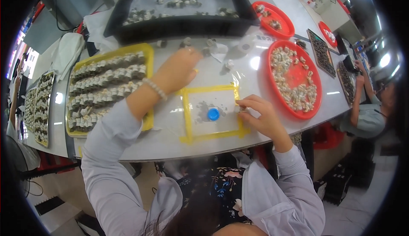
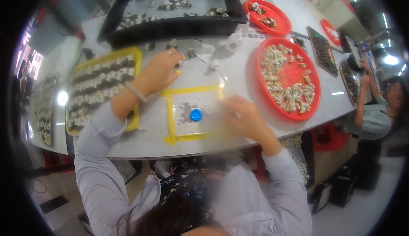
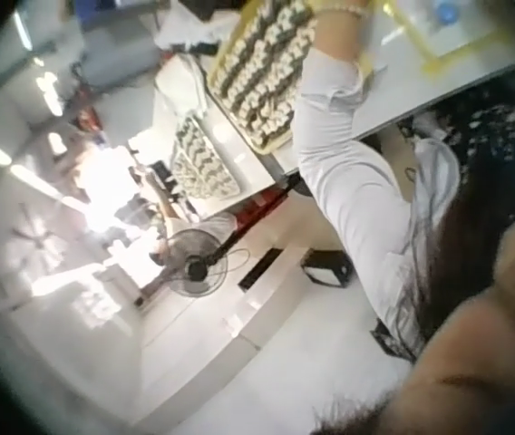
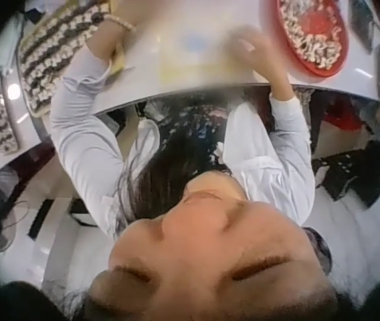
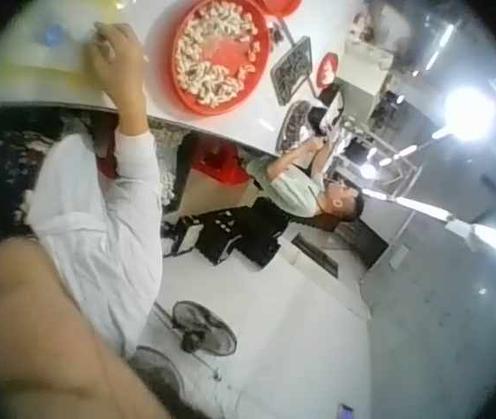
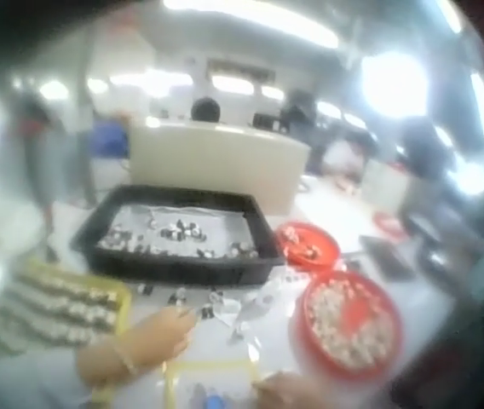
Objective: The person assembles small electronic or plastic components by hand, taking white parts and yellow parts from plastic containers and placing them into an assembly tray.
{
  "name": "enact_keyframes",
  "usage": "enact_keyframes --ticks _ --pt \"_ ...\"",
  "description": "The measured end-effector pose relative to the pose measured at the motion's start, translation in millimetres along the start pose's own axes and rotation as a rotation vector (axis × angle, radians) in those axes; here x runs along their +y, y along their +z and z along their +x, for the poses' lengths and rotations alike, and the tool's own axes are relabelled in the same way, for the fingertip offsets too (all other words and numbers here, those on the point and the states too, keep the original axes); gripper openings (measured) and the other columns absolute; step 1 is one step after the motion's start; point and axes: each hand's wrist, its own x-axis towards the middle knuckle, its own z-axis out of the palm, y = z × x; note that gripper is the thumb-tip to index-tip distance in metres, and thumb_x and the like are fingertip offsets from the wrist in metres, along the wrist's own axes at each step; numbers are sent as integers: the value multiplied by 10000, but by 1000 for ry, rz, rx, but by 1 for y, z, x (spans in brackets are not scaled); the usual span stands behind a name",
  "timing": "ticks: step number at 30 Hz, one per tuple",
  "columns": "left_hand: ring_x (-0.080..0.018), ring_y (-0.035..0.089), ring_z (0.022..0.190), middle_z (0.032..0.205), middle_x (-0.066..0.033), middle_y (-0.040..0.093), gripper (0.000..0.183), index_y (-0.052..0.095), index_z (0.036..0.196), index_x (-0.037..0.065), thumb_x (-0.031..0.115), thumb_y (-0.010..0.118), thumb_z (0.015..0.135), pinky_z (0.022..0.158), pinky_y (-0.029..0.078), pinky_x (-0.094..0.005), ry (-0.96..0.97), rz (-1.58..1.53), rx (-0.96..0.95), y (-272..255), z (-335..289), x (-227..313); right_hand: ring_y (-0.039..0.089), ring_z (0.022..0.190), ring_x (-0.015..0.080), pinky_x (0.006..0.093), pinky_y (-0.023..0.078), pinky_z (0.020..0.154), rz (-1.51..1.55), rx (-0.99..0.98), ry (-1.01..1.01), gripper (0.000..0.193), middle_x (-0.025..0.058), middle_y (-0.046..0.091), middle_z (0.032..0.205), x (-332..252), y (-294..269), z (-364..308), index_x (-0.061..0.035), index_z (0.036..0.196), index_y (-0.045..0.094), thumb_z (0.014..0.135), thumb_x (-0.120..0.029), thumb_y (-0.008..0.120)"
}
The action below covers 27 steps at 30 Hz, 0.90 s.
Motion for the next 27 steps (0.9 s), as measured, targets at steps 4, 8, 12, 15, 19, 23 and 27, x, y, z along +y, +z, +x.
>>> enact_keyframes --ticks 4,8,12,15,19,23,27 --pt "-330 537 839 931 -179 530 171 545 862 -9 42 560 700 771 450 -417 23 211 -31 27 14 -14 578 763 199 282 457 653 15 7 -62 271 97 586 857 -7 1 7 -5 987 624 717 5 654" --pt "-301 554 753 859 -154 556 183 561 888 -19 38 549 714 708 473 -354 -120 65 -22 17 6 -4 576 743 224 288 465 649 -89 -96 -148 245 101 584 843 -20 10 23 -1 962 630 719 -15 662" --pt "-186 577 700 810 -82 586 226 560 1016 -24 52 528 805 661 477 -264 -583 -764 62 -4 -21 38 568 735 254 324 471 651 -162 -162 -316 200 102 573 843 -16 17 32 -15 920 639 722 -39 650" --pt "-128 580 737 833 -65 592 247 535 1092 -10 108 504 877 663 483 -253 -741 -1441 193 -8 -63 62 560 752 259 341 466 662 -314 -226 -379 172 99 554 822 -20 23 37 -28 895 636 728 -67 637" --pt "-135 585 709 829 -93 603 243 525 1101 -3 134 492 903 645 496 -275 -888 -1645 353 -1 -107 95 551 765 255 342 461 671 -395 -277 -393 166 100 536 800 -23 28 39 -33 891 630 735 -90 633" --pt "-162 611 711 904 -136 620 240 530 1089 -16 124 525 893 653 517 -273 -912 -1766 377 21 -130 109 546 777 256 342 459 677 -479 -364 -367 161 101 534 804 -35 25 45 -34 888 628 734 -82 632" --pt "-194 635 773 943 -145 633 243 532 1081 -24 37 572 849 692 528 -280 -914 -1801 453 36 -124 124 557 754 273 341 461 665 -285 -299 -303 188 110 558 815 -30 24 45 -18 923 636 742 -68 633"
